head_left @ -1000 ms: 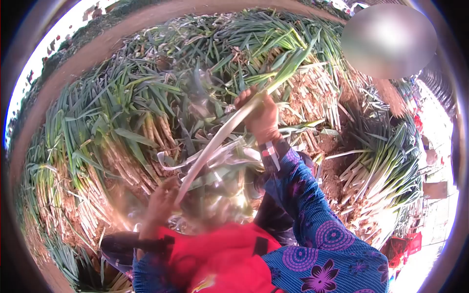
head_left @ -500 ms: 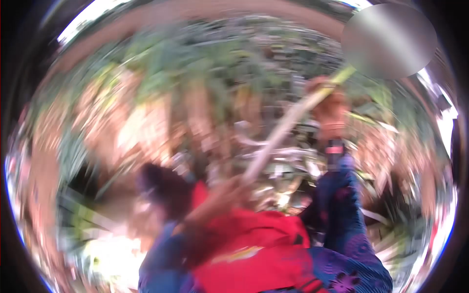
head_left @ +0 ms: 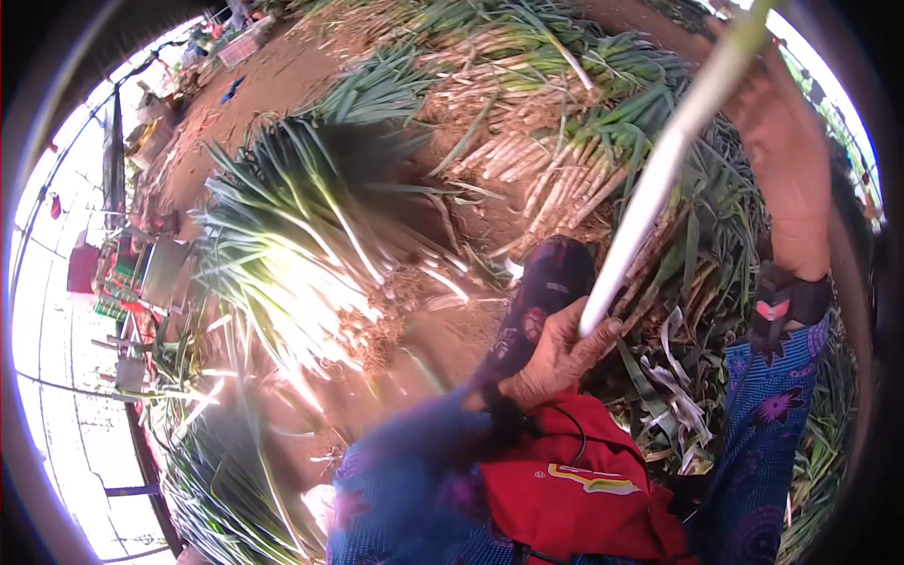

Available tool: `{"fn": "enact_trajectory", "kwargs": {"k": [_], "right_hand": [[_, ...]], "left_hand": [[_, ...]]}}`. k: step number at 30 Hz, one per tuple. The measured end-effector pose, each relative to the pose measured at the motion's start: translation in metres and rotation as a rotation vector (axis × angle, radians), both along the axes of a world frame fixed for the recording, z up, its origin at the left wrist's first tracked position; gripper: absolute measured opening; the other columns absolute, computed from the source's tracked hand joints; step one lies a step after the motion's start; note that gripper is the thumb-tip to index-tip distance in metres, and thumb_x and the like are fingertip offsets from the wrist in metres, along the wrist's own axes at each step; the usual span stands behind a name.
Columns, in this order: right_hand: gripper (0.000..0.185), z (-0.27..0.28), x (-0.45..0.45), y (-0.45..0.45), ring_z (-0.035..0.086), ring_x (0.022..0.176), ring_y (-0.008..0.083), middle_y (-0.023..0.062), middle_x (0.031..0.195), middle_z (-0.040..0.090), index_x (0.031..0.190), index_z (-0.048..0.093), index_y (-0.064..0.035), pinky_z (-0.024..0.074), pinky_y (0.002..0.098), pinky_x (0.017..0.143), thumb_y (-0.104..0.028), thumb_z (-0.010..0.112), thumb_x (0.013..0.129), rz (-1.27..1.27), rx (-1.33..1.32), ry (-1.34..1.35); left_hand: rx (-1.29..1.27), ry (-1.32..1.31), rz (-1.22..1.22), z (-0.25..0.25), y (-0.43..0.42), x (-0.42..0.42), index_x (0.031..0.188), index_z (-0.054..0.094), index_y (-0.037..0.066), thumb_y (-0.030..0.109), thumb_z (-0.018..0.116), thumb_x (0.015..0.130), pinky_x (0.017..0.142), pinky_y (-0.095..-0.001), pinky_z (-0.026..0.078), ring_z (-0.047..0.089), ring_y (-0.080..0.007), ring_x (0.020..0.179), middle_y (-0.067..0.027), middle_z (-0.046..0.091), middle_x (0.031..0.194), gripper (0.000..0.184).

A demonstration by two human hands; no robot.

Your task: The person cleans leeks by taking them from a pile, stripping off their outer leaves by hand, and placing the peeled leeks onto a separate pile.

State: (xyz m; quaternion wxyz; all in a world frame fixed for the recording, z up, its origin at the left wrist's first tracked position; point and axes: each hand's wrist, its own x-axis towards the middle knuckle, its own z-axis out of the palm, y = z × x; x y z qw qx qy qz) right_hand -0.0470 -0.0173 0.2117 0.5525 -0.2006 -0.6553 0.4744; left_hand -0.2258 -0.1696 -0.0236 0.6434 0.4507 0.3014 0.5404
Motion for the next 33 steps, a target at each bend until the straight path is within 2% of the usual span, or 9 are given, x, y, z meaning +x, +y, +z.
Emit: {"fn": "enact_trajectory", "kwargs": {"k": [3, 9, 13, 16, 20, 23, 27, 31, 33], "right_hand": [[0.051, 0.003, -0.105, -0.031, 0.053, 0.117, 0.0245, 0.0134, 0.133, 0.051, 0.139, 0.041, -0.0059, 0.0436, 0.0350, 0.096, -0.033, 0.046, 0.095, -0.111, 0.149, -0.232], [0.043, -0.055, -0.087, -0.027, 0.057, 0.110, 0.0190, 0.0085, 0.127, 0.057, 0.134, 0.048, -0.0104, 0.0438, 0.0310, 0.091, -0.028, 0.050, 0.095, -0.107, -0.065, -0.316], [0.041, -0.106, -0.013, -0.037, 0.058, 0.108, 0.0157, 0.0047, 0.122, 0.059, 0.134, 0.048, -0.0094, 0.0442, 0.0306, 0.090, -0.026, 0.048, 0.097, -0.182, -0.384, -0.225], [0.041, -0.156, 0.054, -0.064, 0.058, 0.105, 0.0141, 0.0027, 0.119, 0.060, 0.134, 0.049, -0.0100, 0.0440, 0.0304, 0.089, -0.027, 0.049, 0.097, -0.341, -0.589, -0.126], [0.042, -0.264, 0.177, -0.132, 0.058, 0.100, 0.0150, 0.0020, 0.113, 0.060, 0.133, 0.049, -0.0107, 0.0441, 0.0299, 0.088, -0.028, 0.052, 0.095, -0.513, -0.795, 0.100], [0.038, -0.338, 0.247, -0.196, 0.058, 0.093, 0.0161, 0.0025, 0.105, 0.060, 0.128, 0.053, -0.0108, 0.0463, 0.0299, 0.082, -0.028, 0.055, 0.094, -0.554, -0.886, 0.332], [0.032, -0.378, 0.258, -0.259, 0.057, 0.089, 0.0158, 0.0030, 0.098, 0.060, 0.120, 0.057, -0.0092, 0.0476, 0.0281, 0.074, -0.026, 0.055, 0.093, -0.705, -1.009, 0.482], [0.026, -0.407, 0.238, -0.278, 0.055, 0.065, 0.0141, 0.0032, 0.084, 0.059, 0.113, 0.058, -0.0061, 0.0453, 0.0268, 0.056, -0.008, 0.051, 0.088, -0.613, -1.066, 0.709], [0.030, -0.424, 0.227, -0.288, 0.064, 0.080, 0.0223, 0.0104, 0.090, 0.062, 0.111, 0.056, -0.0017, 0.0550, 0.0334, 0.071, -0.004, 0.048, 0.082, -0.793, -1.076, 0.671]], "left_hand": [[-0.045, -0.055, 0.216, 0.012, 0.008, -0.033, 0.081, 0.053, 0.008, 0.025, 0.054, 0.098, 0.045, -0.0201, 0.033, 0.040, -0.0017, 0.052, 0.0065, 0.046, 0.064, 0.023], [-0.263, -0.265, 0.555, 0.021, 0.046, -0.143, 0.079, 0.052, 0.013, 0.038, 0.057, 0.094, 0.033, -0.0220, 0.032, 0.041, -0.0060, 0.041, 0.0032, 0.047, 0.057, 0.029], [-0.552, -0.206, 0.703, -0.059, 0.072, -0.255, 0.098, 0.055, 0.007, 0.050, 0.058, 0.090, 0.042, -0.0286, 0.044, 0.055, -0.0142, 0.055, -0.0024, 0.056, 0.071, 0.043], [-0.722, -0.164, 0.736, -0.167, 0.065, -0.323, 0.109, 0.056, 0.005, 0.045, 0.056, 0.091, 0.054, -0.0332, 0.052, 0.062, -0.0209, 0.074, -0.0084, 0.059, 0.086, 0.044], [-0.999, 0.287, 0.308, -0.229, -0.006, -0.285, 0.103, 0.060, 0.003, 0.035, 0.060, 0.088, 0.062, -0.0366, 0.056, 0.065, -0.0249, 0.079, -0.0141, 0.063, 0.095, 0.036], [-0.834, 0.671, -0.079, -0.225, -0.006, -0.223, 0.100, 0.063, 0.004, 0.028, 0.062, 0.085, 0.066, -0.0372, 0.056, 0.065, -0.0258, 0.081, -0.0152, 0.064, 0.098, 0.028], [-0.231, 1.159, 0.219, -0.164, 0.084, -0.158, 0.100, 0.064, 0.009, 0.015, 0.061, 0.083, 0.065, -0.0329, 0.050, 0.060, -0.0217, 0.080, -0.0080, 0.062, 0.088, 0.018], [-0.137, 0.411, 0.375, -0.018, 0.163, -0.092, 0.099, 0.059, 0.005, 0.008, 0.057, 0.087, 0.058, -0.0303, 0.048, 0.057, -0.0155, 0.065, -0.0082, 0.064, 0.087, 0.012], [0.154, 0.412, 0.300, 0.042, 0.175, -0.027, 0.111, 0.059, 0.004, 0.012, 0.055, 0.090, 0.069, -0.0280, 0.051, 0.064, -0.0168, 0.088, -0.0057, 0.065, 0.099, 0.022]]}}
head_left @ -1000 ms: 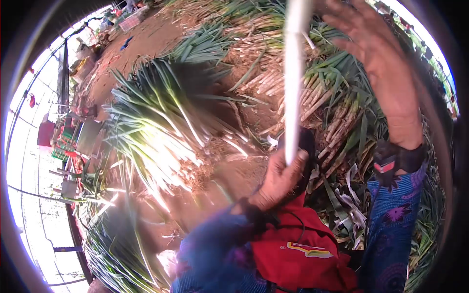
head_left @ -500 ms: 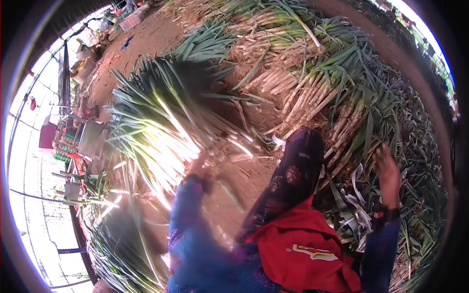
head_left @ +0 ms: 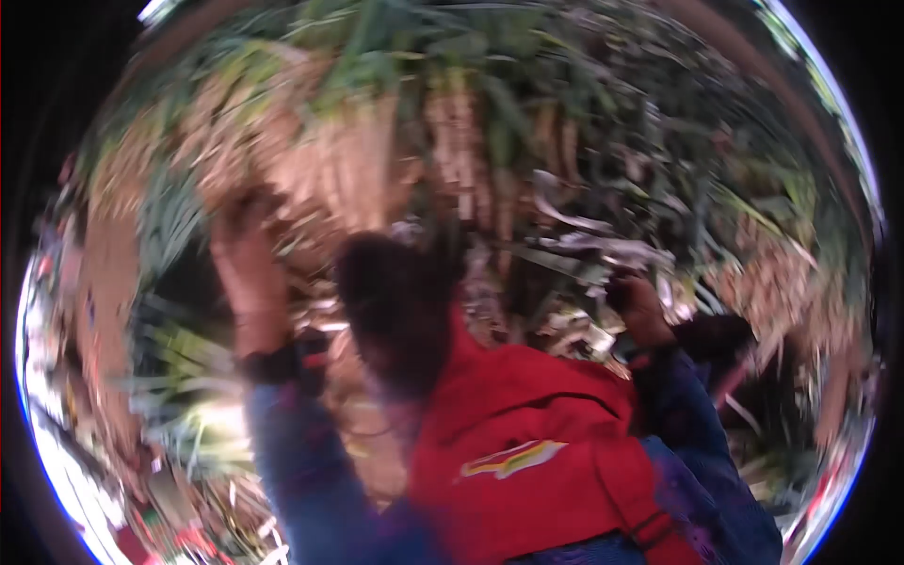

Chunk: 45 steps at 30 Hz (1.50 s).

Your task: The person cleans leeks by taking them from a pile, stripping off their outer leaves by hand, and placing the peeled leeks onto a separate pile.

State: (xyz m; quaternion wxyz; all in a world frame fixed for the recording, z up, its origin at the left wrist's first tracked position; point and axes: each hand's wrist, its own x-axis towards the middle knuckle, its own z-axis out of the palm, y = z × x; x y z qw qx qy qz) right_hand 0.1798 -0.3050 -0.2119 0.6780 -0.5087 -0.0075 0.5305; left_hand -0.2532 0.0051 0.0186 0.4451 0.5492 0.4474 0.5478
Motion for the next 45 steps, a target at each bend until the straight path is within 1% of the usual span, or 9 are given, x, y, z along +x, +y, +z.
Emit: {"fn": "enact_trajectory", "kwargs": {"k": [8, 14, 22, 23, 25, 27, 32, 40, 45], "right_hand": [[0.021, 0.005, -0.041, 0.028, 0.065, 0.080, 0.0209, 0.0081, 0.089, 0.064, 0.108, 0.059, -0.0051, 0.0550, 0.0331, 0.071, -0.012, 0.054, 0.088, 0.061, -0.155, 0.081], [0.029, -0.011, -0.034, 0.093, 0.065, 0.086, 0.0162, 0.0060, 0.097, 0.066, 0.113, 0.058, -0.0047, 0.0529, 0.0304, 0.077, -0.026, 0.057, 0.094, 0.165, -0.147, -0.105], [0.036, -0.082, -0.040, 0.216, 0.055, 0.106, 0.0193, 0.0075, 0.116, 0.057, 0.119, 0.056, -0.0045, 0.0488, 0.0343, 0.083, -0.027, 0.058, 0.091, 0.298, -0.252, -0.190], [0.042, -0.094, -0.050, 0.224, 0.056, 0.096, 0.0235, 0.0058, 0.104, 0.058, 0.118, 0.055, -0.0014, 0.0492, 0.0365, 0.068, -0.025, 0.064, 0.085, 0.062, -0.038, 0.060], [0.045, -0.122, -0.040, 0.253, 0.056, 0.104, 0.0280, 0.0085, 0.111, 0.058, 0.119, 0.057, -0.0040, 0.0470, 0.0368, 0.083, -0.026, 0.067, 0.082, 0.277, -0.174, -0.471], [0.043, -0.130, -0.043, 0.275, 0.056, 0.103, 0.0307, 0.0119, 0.109, 0.059, 0.118, 0.059, -0.0073, 0.0459, 0.0377, 0.085, -0.025, 0.068, 0.080, 0.142, -0.274, -0.167], [0.039, -0.180, -0.030, 0.282, 0.057, 0.088, 0.0275, 0.0098, 0.095, 0.061, 0.114, 0.059, -0.0065, 0.0467, 0.0371, 0.072, -0.029, 0.064, 0.083, 0.412, -0.057, -0.924], [0.031, -0.084, -0.039, 0.260, 0.042, 0.052, 0.0082, -0.0028, 0.066, 0.046, 0.092, 0.058, -0.0070, 0.0322, 0.0240, 0.045, -0.038, 0.059, 0.089, 0.099, -0.161, -0.109], [0.025, -0.020, -0.012, 0.181, 0.046, 0.061, 0.0078, -0.0011, 0.080, 0.050, 0.101, 0.057, -0.0061, 0.0377, 0.0230, 0.051, -0.028, 0.049, 0.095, 0.380, -0.081, -0.737]], "left_hand": [[-0.274, -0.198, -0.697, -0.028, 0.043, 0.196, 0.114, 0.059, 0.003, 0.034, 0.049, 0.096, 0.072, -0.0318, 0.051, 0.065, -0.0217, 0.093, -0.0063, 0.065, 0.096, 0.037], [-0.499, -0.085, -0.523, -0.096, 0.055, 0.246, 0.107, 0.063, 0.004, 0.030, 0.053, 0.096, 0.066, -0.0299, 0.052, 0.067, -0.0193, 0.082, -0.0040, 0.065, 0.088, 0.030], [-0.418, -0.113, -0.432, -0.064, 0.063, 0.251, 0.110, 0.060, 0.002, 0.019, 0.050, 0.096, 0.071, -0.0297, 0.051, 0.065, -0.0189, 0.087, -0.0053, 0.064, 0.090, 0.024], [-0.423, -0.120, -0.403, -0.063, 0.064, 0.248, 0.111, 0.059, 0.002, 0.019, 0.050, 0.096, 0.074, -0.0300, 0.049, 0.064, -0.0186, 0.089, -0.0054, 0.063, 0.091, 0.025], [-0.421, -0.137, -0.360, -0.062, 0.069, 0.245, 0.108, 0.060, 0.002, 0.021, 0.052, 0.096, 0.071, -0.0296, 0.050, 0.065, -0.0182, 0.082, -0.0043, 0.063, 0.087, 0.024], [-0.424, -0.200, -0.376, -0.064, 0.071, 0.240, 0.106, 0.061, 0.002, 0.021, 0.053, 0.095, 0.067, -0.0284, 0.052, 0.065, -0.0172, 0.078, -0.0032, 0.063, 0.083, 0.023], [-0.463, -0.225, -0.351, -0.062, 0.073, 0.239, 0.106, 0.061, 0.002, 0.020, 0.055, 0.094, 0.064, -0.0263, 0.052, 0.065, -0.0150, 0.075, -0.0038, 0.064, 0.083, 0.022], [-0.489, -0.253, -0.419, -0.083, 0.072, 0.243, 0.103, 0.063, 0.006, 0.020, 0.060, 0.092, 0.060, -0.0239, 0.053, 0.066, -0.0135, 0.072, -0.0020, 0.066, 0.082, 0.018], [-0.566, -0.156, -0.490, -0.100, 0.058, 0.257, 0.097, 0.063, 0.009, 0.023, 0.062, 0.091, 0.056, -0.0230, 0.051, 0.066, -0.0113, 0.070, -0.0009, 0.065, 0.080, 0.015]]}}
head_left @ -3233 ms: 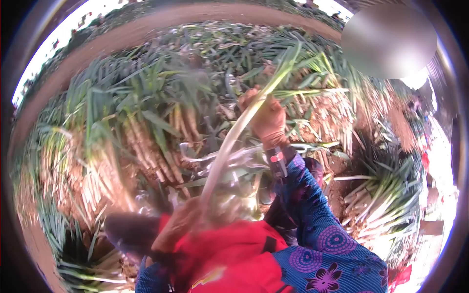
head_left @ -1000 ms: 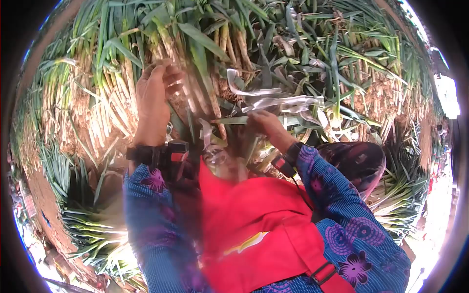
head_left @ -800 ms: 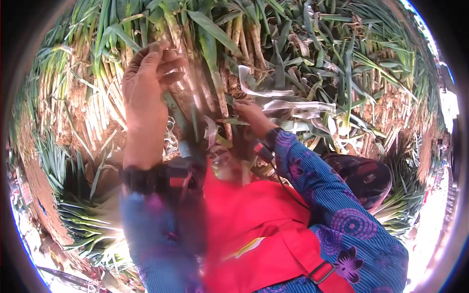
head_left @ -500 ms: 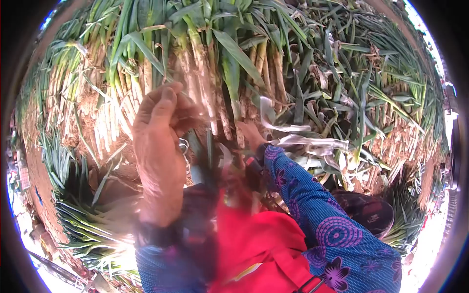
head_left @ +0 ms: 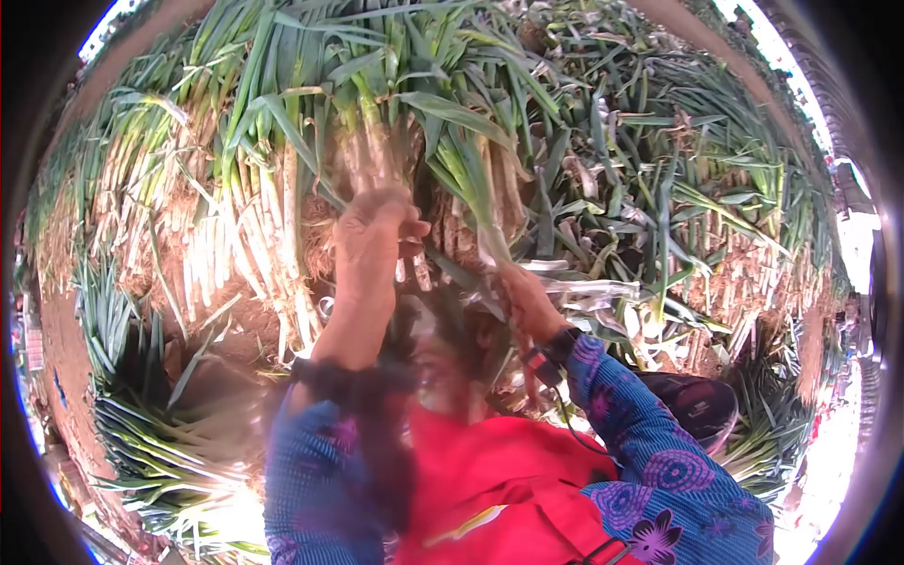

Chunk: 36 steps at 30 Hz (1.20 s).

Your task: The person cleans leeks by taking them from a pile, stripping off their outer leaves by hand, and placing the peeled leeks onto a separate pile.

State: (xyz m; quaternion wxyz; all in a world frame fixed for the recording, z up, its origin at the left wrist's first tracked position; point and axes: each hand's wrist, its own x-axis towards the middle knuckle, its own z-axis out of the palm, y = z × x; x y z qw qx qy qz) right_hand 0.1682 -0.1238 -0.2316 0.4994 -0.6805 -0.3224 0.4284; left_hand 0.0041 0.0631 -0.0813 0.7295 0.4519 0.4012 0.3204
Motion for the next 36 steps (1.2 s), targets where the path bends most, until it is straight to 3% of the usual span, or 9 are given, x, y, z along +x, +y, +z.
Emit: {"fn": "enact_trajectory", "kwargs": {"k": [2, 6, 11, 14, 17, 22, 28, 33, 36], "right_hand": [[0.023, 0.009, 0.019, -0.034, 0.043, 0.060, 0.0070, -0.0020, 0.080, 0.049, 0.101, 0.056, -0.0065, 0.0363, 0.0229, 0.050, -0.026, 0.045, 0.096, 0.096, 0.042, -0.225], [0.038, 0.100, 0.023, -0.095, 0.044, 0.059, 0.0062, -0.0031, 0.076, 0.050, 0.102, 0.057, -0.0039, 0.0345, 0.0212, 0.049, -0.040, 0.048, 0.093, -0.190, -0.091, 0.348], [0.043, 0.147, -0.002, -0.157, 0.044, 0.055, 0.0072, -0.0010, 0.071, 0.049, 0.095, 0.056, -0.0031, 0.0349, 0.0217, 0.048, -0.045, 0.045, 0.094, -0.332, -0.087, 0.352], [0.046, 0.155, -0.020, -0.184, 0.043, 0.050, 0.0073, 0.0000, 0.067, 0.049, 0.093, 0.056, -0.0026, 0.0339, 0.0213, 0.045, -0.047, 0.046, 0.094, -0.335, -0.069, 0.281], [0.048, 0.166, -0.043, -0.191, 0.043, 0.046, 0.0070, 0.0005, 0.066, 0.050, 0.095, 0.056, -0.0007, 0.0333, 0.0208, 0.041, -0.048, 0.048, 0.094, -0.345, -0.029, 0.293], [0.045, 0.157, -0.059, -0.185, 0.047, 0.054, 0.0087, 0.0009, 0.071, 0.052, 0.101, 0.057, -0.0006, 0.0364, 0.0229, 0.046, -0.044, 0.047, 0.096, -0.367, -0.032, 0.296], [0.043, 0.164, -0.041, -0.140, 0.052, 0.069, 0.0131, 0.0032, 0.076, 0.055, 0.107, 0.060, 0.0030, 0.0424, 0.0277, 0.059, -0.035, 0.052, 0.090, -0.187, 0.049, -0.273], [0.036, 0.201, -0.016, -0.100, 0.057, 0.094, 0.0225, 0.0142, 0.103, 0.059, 0.112, 0.059, 0.0020, 0.0442, 0.0330, 0.082, -0.025, 0.047, 0.091, -0.164, 0.037, -0.333], [0.042, 0.198, 0.008, -0.088, 0.057, 0.083, 0.0150, 0.0092, 0.087, 0.059, 0.103, 0.061, 0.0053, 0.0442, 0.0304, 0.069, -0.032, 0.055, 0.085, 0.006, 0.223, -0.653]], "left_hand": [[-0.033, 0.055, -0.061, 0.004, -0.012, 0.007, 0.095, 0.062, 0.011, 0.022, 0.061, 0.091, 0.056, -0.0237, 0.050, 0.065, -0.0105, 0.069, -0.0002, 0.065, 0.080, 0.012], [0.015, 0.166, -0.396, -0.012, -0.036, 0.025, 0.101, 0.062, 0.009, 0.029, 0.062, 0.089, 0.058, -0.0270, 0.051, 0.064, -0.0124, 0.074, -0.0021, 0.065, 0.083, 0.023], [0.012, 0.271, -0.878, -0.015, -0.074, 0.051, 0.113, 0.059, 0.006, 0.043, 0.065, 0.086, 0.067, -0.0309, 0.052, 0.062, -0.0153, 0.088, -0.0065, 0.064, 0.100, 0.047], [-0.001, -0.014, -0.930, 0.008, -0.101, 0.056, 0.118, 0.056, 0.006, 0.048, 0.066, 0.084, 0.075, -0.0323, 0.051, 0.059, -0.0161, 0.096, -0.0068, 0.060, 0.108, 0.055], [-0.158, -0.162, -0.925, 0.017, -0.111, 0.067, 0.119, 0.056, 0.007, 0.049, 0.066, 0.084, 0.080, -0.0334, 0.050, 0.057, -0.0175, 0.101, -0.0056, 0.059, 0.108, 0.055], [-0.239, -0.583, -0.745, 0.028, -0.113, 0.080, 0.115, 0.056, 0.006, 0.029, 0.078, 0.076, 0.077, -0.0376, 0.055, 0.063, -0.0206, 0.095, -0.0089, 0.064, 0.106, 0.050], [-0.174, -0.365, -0.561, 0.018, -0.100, 0.093, 0.114, 0.057, 0.006, 0.026, 0.076, 0.079, 0.066, -0.0339, 0.055, 0.064, -0.0174, 0.084, -0.0056, 0.065, 0.096, 0.044], [-0.070, -0.268, -0.554, 0.019, -0.103, 0.091, 0.114, 0.057, 0.010, 0.031, 0.074, 0.080, 0.067, -0.0319, 0.050, 0.061, -0.0160, 0.090, -0.0017, 0.061, 0.105, 0.044], [-0.047, -0.249, -0.559, 0.025, -0.108, 0.086, 0.115, 0.056, 0.010, 0.031, 0.074, 0.080, 0.068, -0.0325, 0.048, 0.060, -0.0166, 0.092, -0.0019, 0.061, 0.106, 0.045]]}}
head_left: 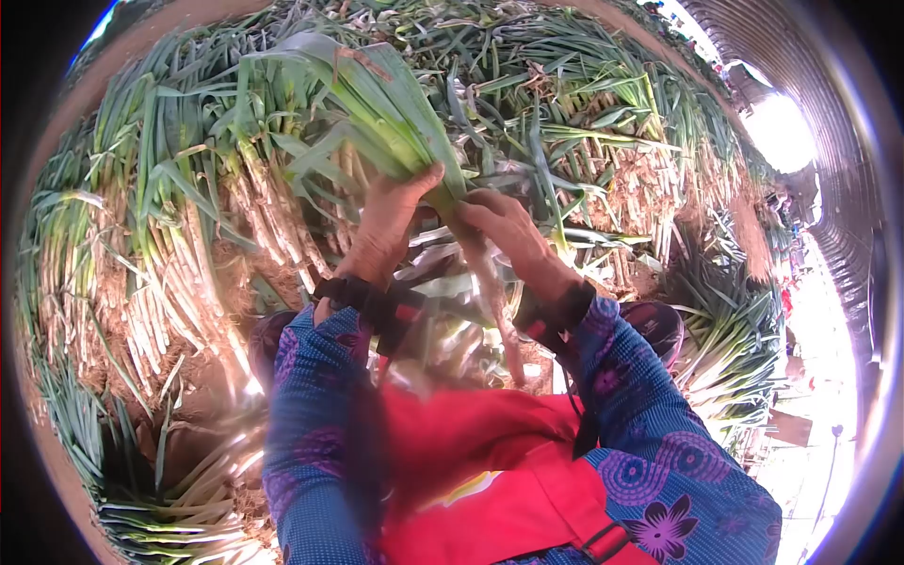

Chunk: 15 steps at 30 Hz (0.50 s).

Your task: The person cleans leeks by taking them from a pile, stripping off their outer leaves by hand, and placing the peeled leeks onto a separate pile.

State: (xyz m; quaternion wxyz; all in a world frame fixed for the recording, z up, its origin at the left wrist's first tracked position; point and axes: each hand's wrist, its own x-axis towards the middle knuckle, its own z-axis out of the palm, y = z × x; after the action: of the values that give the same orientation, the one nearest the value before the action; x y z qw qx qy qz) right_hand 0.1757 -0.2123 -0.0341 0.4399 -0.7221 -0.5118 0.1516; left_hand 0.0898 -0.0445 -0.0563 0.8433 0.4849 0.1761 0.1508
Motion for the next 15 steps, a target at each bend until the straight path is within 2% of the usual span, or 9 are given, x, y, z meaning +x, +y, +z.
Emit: {"fn": "enact_trajectory", "kwargs": {"k": [3, 7, 10, 15], "right_hand": [[0.038, -0.004, 0.008, 0.006, 0.057, 0.086, 0.0157, 0.0088, 0.090, 0.059, 0.101, 0.061, 0.0041, 0.0439, 0.0316, 0.072, -0.030, 0.054, 0.085, -0.075, -0.102, 0.207], [0.038, 0.003, 0.011, 0.005, 0.057, 0.082, 0.0165, 0.0086, 0.088, 0.061, 0.101, 0.063, 0.0016, 0.0446, 0.0318, 0.072, -0.031, 0.054, 0.083, -0.090, -0.237, 0.309], [0.038, 0.002, 0.010, 0.010, 0.058, 0.079, 0.0155, 0.0090, 0.085, 0.063, 0.100, 0.064, 0.0008, 0.0458, 0.0303, 0.071, -0.031, 0.055, 0.081, -0.245, -0.365, 0.424], [0.033, -0.016, -0.002, 0.012, 0.061, 0.077, 0.0169, 0.0106, 0.082, 0.066, 0.093, 0.064, 0.0009, 0.0480, 0.0312, 0.072, -0.028, 0.061, 0.078, -0.394, -0.222, 0.246]], "left_hand": [[0.024, 0.006, -0.019, 0.000, -0.002, 0.001, 0.114, 0.057, 0.009, 0.031, 0.074, 0.080, 0.070, -0.0332, 0.048, 0.060, -0.0167, 0.092, -0.0025, 0.063, 0.105, 0.044], [0.071, 0.017, -0.001, -0.012, -0.009, 0.008, 0.110, 0.060, 0.007, 0.024, 0.074, 0.081, 0.071, -0.0319, 0.050, 0.063, -0.0157, 0.087, -0.0044, 0.066, 0.100, 0.036], [0.348, -0.071, 0.109, -0.029, -0.016, 0.017, 0.103, 0.065, 0.000, 0.020, 0.074, 0.078, 0.073, -0.0325, 0.053, 0.067, -0.0189, 0.082, -0.0105, 0.070, 0.091, 0.033], [0.457, -0.089, 0.213, -0.035, -0.024, 0.022, 0.103, 0.066, 0.002, 0.020, 0.074, 0.077, 0.074, -0.0329, 0.052, 0.067, -0.0204, 0.081, -0.0117, 0.070, 0.090, 0.033]]}}
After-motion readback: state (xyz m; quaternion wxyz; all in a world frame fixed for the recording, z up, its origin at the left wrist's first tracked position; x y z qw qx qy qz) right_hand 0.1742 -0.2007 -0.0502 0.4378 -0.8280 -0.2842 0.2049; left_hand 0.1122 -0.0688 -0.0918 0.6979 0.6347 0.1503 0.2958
